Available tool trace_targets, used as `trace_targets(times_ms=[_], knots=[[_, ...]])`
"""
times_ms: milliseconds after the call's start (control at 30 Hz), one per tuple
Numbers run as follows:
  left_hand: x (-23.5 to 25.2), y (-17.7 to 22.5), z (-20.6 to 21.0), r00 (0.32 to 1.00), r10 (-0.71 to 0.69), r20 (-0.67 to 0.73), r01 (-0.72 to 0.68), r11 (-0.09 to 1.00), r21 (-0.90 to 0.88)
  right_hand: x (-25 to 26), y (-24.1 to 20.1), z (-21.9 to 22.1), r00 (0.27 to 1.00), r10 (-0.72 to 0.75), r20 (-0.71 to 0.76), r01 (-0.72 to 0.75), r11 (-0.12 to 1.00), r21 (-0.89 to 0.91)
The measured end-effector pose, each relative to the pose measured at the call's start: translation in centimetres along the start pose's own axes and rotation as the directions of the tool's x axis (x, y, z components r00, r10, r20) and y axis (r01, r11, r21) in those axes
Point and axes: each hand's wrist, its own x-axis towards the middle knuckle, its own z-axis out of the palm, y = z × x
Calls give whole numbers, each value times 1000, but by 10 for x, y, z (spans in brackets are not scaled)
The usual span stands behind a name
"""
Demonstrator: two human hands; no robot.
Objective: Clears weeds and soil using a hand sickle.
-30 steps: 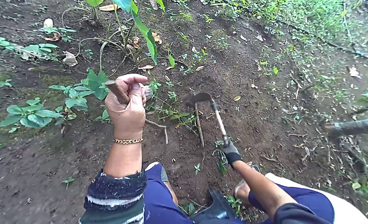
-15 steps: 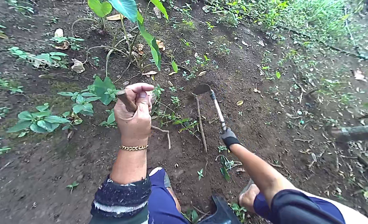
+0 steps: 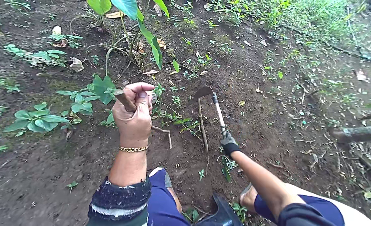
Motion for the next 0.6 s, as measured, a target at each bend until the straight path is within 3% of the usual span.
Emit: trace_targets(times_ms=[100, 167, 267, 333, 500, 600], knots=[[0, -2, -2, 1000, 8, 7, -8, 1000, 9, -4, -5, -35, 998, -69, 13, 69, 997, -25], [3, -3, 2, 1000, 25, -2, -25, 1000, 3, 7, -14, -48, 994, -107, -16, 108, 991, 74], [2, -3, 8, 999, 43, 4, -43, 999, 1, 17, -45, -23, 996, -58, -62, 70, 972, 223], [2, -3, 9, 999, 47, 22, -47, 999, 6, 9, -58, 19, 998, -32, -53, 45, 964, 263], [7, -1, -1, 999, 7, 42, -7, 1000, 9, -48, 44, 153, 991, 18, 134, -43, 982, 182], [4, -5, -11, 1000, 0, 9, 0, 1000, 18, -63, 89, 145, 968, 109, 226, -151, 972, 181]])
